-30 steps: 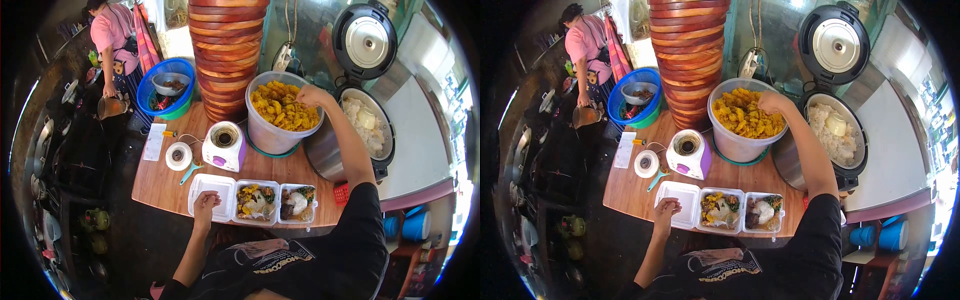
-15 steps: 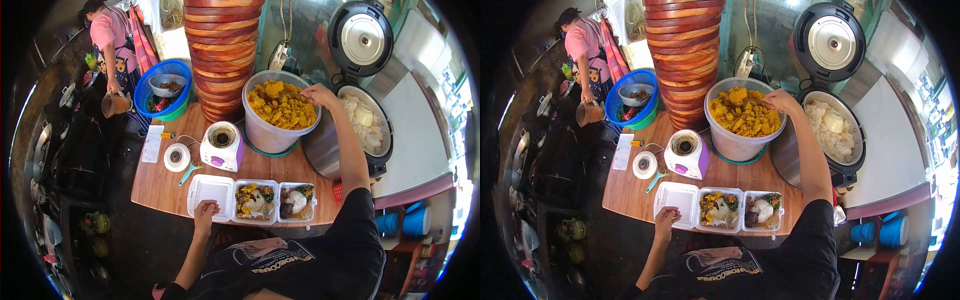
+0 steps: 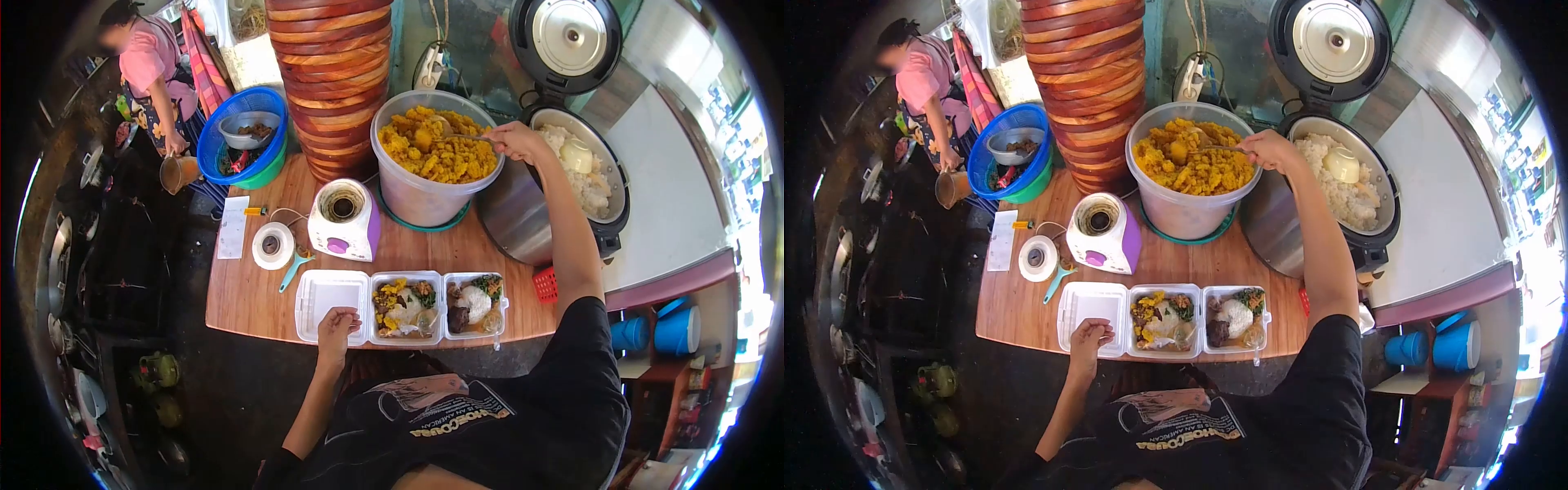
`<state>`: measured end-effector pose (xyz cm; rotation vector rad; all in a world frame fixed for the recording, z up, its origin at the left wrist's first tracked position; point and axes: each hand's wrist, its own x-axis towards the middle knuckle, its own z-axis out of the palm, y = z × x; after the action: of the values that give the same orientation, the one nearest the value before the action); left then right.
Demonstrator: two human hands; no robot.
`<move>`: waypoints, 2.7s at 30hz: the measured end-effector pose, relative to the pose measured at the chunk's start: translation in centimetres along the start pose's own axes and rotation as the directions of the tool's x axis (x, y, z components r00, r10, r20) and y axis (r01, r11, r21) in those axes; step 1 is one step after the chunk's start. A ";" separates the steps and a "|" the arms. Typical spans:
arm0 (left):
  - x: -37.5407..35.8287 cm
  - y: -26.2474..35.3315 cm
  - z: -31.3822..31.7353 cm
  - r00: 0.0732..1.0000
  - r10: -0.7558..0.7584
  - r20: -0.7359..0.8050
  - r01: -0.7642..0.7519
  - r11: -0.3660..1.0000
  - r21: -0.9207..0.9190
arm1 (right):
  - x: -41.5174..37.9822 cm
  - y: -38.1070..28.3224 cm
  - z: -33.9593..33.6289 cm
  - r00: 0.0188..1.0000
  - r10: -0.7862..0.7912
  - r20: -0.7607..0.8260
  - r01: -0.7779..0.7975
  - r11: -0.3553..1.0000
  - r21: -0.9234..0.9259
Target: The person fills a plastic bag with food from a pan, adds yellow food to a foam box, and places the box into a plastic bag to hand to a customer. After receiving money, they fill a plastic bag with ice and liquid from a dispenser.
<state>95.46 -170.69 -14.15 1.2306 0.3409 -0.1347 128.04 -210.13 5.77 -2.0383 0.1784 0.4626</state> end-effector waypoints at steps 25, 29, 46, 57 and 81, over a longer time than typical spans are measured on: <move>-0.7 -1.7 -2.3 0.997 -0.027 -0.069 0.027 1.000 -0.003 | 1.8 -4.3 2.4 0.983 0.074 0.166 -0.057 0.992 -0.110; 0.1 -0.9 -1.6 0.997 -0.029 -0.072 0.030 0.999 0.016 | 1.7 -3.3 1.9 0.984 0.106 0.145 -0.098 0.993 -0.062; 3.1 0.0 4.5 0.977 0.011 0.214 -0.045 0.987 0.154 | -18.2 2.1 -3.3 0.999 -0.012 0.030 0.011 0.999 0.038; 6.1 -8.1 16.8 0.889 -0.003 0.457 -0.179 0.918 0.354 | -28.5 20.9 8.3 0.967 0.204 -0.155 -0.231 0.956 -0.183; 6.8 -12.6 18.6 0.788 0.186 0.587 -0.570 0.581 0.581 | -33.4 22.7 17.4 0.883 -0.030 -0.468 -0.176 0.904 -0.390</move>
<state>101.65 -191.78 -22.30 2.0071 -0.5008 -0.1884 85.94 -208.41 -6.89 -2.5593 0.4860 0.0413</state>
